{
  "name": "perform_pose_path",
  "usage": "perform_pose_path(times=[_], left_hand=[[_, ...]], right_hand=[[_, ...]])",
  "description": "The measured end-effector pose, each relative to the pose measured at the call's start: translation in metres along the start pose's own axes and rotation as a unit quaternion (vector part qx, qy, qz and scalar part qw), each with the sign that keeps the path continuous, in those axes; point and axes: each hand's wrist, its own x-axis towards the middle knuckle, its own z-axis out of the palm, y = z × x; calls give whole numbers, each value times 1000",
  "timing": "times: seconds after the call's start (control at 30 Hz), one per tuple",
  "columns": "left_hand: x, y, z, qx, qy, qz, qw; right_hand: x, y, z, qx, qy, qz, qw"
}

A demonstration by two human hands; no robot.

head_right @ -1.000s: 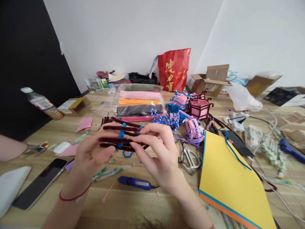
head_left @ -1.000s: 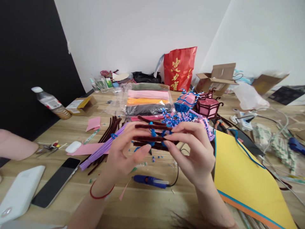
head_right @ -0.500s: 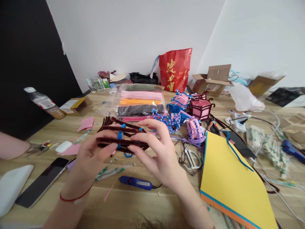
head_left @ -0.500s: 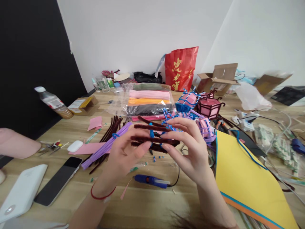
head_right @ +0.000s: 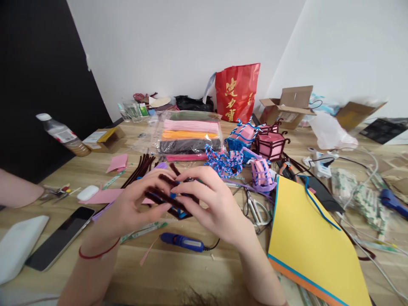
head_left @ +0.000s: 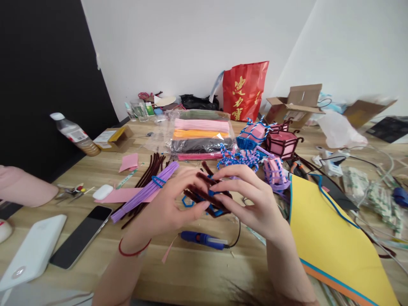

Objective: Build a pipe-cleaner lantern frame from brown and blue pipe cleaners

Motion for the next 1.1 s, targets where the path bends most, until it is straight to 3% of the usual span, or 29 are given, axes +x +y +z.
perform_pose_path(times=[0.33,0.73,1.1], left_hand=[[4,-6,-9,-62,-82,-7,995],[7,-12,-11,-42,-112,40,992],[6,-12,-11,-26,-122,21,992]], right_hand=[[-2,1,-4,-38,-64,-25,997],[-3,-3,-7,-79,-104,-19,991],[-2,-7,-6,-142,-128,-35,981]])
